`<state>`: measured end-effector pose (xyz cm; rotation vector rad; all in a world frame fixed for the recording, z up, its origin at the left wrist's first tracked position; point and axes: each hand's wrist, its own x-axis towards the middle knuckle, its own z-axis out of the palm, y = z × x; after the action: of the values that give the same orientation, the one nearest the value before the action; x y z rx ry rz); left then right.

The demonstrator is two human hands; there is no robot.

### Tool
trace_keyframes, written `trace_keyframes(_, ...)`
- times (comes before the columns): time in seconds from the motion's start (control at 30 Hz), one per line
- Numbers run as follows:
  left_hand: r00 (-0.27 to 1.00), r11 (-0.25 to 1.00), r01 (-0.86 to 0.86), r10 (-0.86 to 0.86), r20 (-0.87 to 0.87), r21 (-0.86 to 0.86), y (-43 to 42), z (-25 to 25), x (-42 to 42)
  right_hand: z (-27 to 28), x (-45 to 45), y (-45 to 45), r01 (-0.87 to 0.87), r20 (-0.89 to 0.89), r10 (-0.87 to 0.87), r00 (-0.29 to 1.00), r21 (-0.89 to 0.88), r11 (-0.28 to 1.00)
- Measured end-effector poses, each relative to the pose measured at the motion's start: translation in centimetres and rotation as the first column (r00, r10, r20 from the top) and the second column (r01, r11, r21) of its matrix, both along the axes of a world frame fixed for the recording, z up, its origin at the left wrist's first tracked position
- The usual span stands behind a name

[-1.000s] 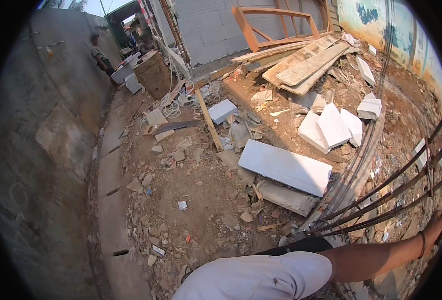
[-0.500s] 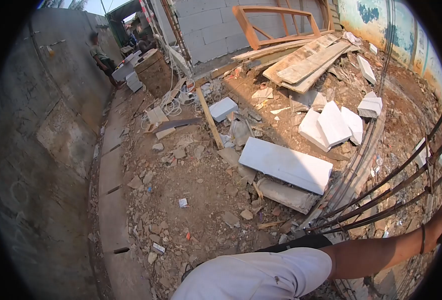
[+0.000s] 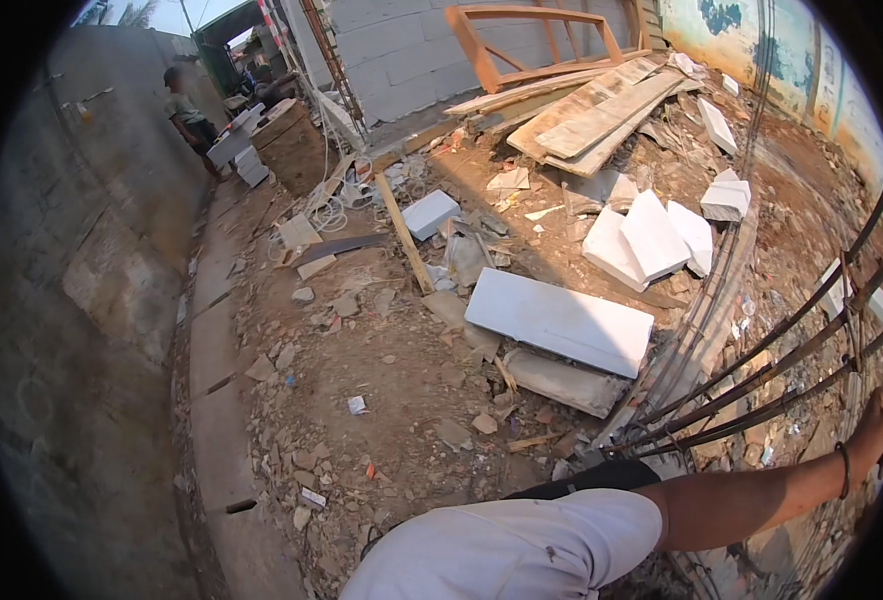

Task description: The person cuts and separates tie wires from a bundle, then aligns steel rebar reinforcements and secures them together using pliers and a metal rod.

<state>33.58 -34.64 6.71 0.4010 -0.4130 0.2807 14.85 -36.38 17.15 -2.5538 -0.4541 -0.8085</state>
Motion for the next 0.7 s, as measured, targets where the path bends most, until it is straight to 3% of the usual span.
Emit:
trace_keyframes(0.07, 0.998, 0.999, -0.042, 0.042, 0.038, -0.021, -0.5, 0.3, 0.0, 1.7, -1.5, 2.3, 0.151, 0.183, -0.153, 0.971, 0.029, 0.988)
trace_keyframes(0.13, 0.997, 0.997, -0.076, 0.075, -0.034, -0.019, -1.6, 0.5, -0.3, 2.2, -1.0, -0.4, -0.037, 0.021, 0.038, 0.999, -0.034, 0.999)
trace_keyframes(0.2, 0.995, 0.994, 0.084, -0.079, 0.065, -0.071, -0.9, 1.9, -4.5, 1.2, -2.7, 0.1, -0.186, -0.013, 0.185, 0.983, -0.050, 0.981)
trace_keyframes(0.27, 0.970, 0.981, 0.155, -0.129, 0.208, -0.118, -0.7, 3.1, -7.7, -0.4, -4.0, 0.7, -0.067, 0.015, 0.069, 0.998, -0.093, 0.993)
trace_keyframes(0.3, 0.941, 0.975, 0.167, -0.113, 0.318, -0.147, -0.5, 3.8, -9.3, -1.3, -3.7, 1.5, -0.125, 0.236, 0.076, 0.969, 0.202, 0.971)
trace_keyframes(0.33, 0.926, 0.972, 0.178, -0.112, 0.361, -0.153, -0.8, 4.1, -10.3, -1.5, -3.7, 1.6, -0.238, 0.453, 0.009, 0.891, 0.450, 0.861)
trace_keyframes(0.37, 0.911, 0.983, 0.140, -0.080, 0.404, -0.121, -1.0, 4.2, -11.7, -0.5, -4.7, 1.7, -0.313, 0.316, 0.090, 0.945, 0.784, 0.537)
trace_keyframes(0.4, 0.896, 0.993, 0.083, -0.039, 0.443, -0.081, -1.1, 4.2, -12.9, 0.2, -5.3, 0.7, -0.296, 0.290, 0.123, 0.949, 0.954, 0.038)
trace_keyframes(0.47, 0.830, 0.988, -0.152, 0.110, 0.547, 0.032, -1.0, 3.9, -15.5, -1.1, -4.4, -1.9, -0.385, 0.412, 0.126, 0.903, 0.643, 0.662)
trace_keyframes(0.5, 0.753, 0.940, -0.335, 0.224, 0.619, 0.067, -0.5, 3.6, -17.0, -2.3, -4.2, -4.3, -0.411, 0.451, 0.085, 0.889, 0.700, 0.584)
trace_keyframes(0.53, 0.625, 0.842, -0.536, 0.347, 0.699, 0.062, 0.4, 3.6, -18.3, -0.7, -5.4, -4.1, -0.490, 0.326, 0.407, 0.853, 0.768, 0.412)
trace_keyframes(0.57, 0.507, 0.750, -0.661, 0.414, 0.755, 0.033, 1.0, 3.6, -19.5, 1.4, -6.1, -3.6, -0.496, 0.225, 0.693, 0.685, 0.841, 0.217)
trace_keyframes(0.63, 0.353, 0.641, -0.767, 0.467, 0.810, -0.035, 1.8, 3.8, -20.9, 2.4, -6.8, -5.1, -0.421, 0.202, 0.632, 0.748, 0.881, 0.216)
trace_keyframes(0.7, 0.305, 0.620, -0.782, 0.467, 0.830, -0.062, 1.6, 3.8, -21.3, 2.8, -6.4, -8.1, -0.515, 0.196, 0.727, 0.657, 0.822, 0.244)
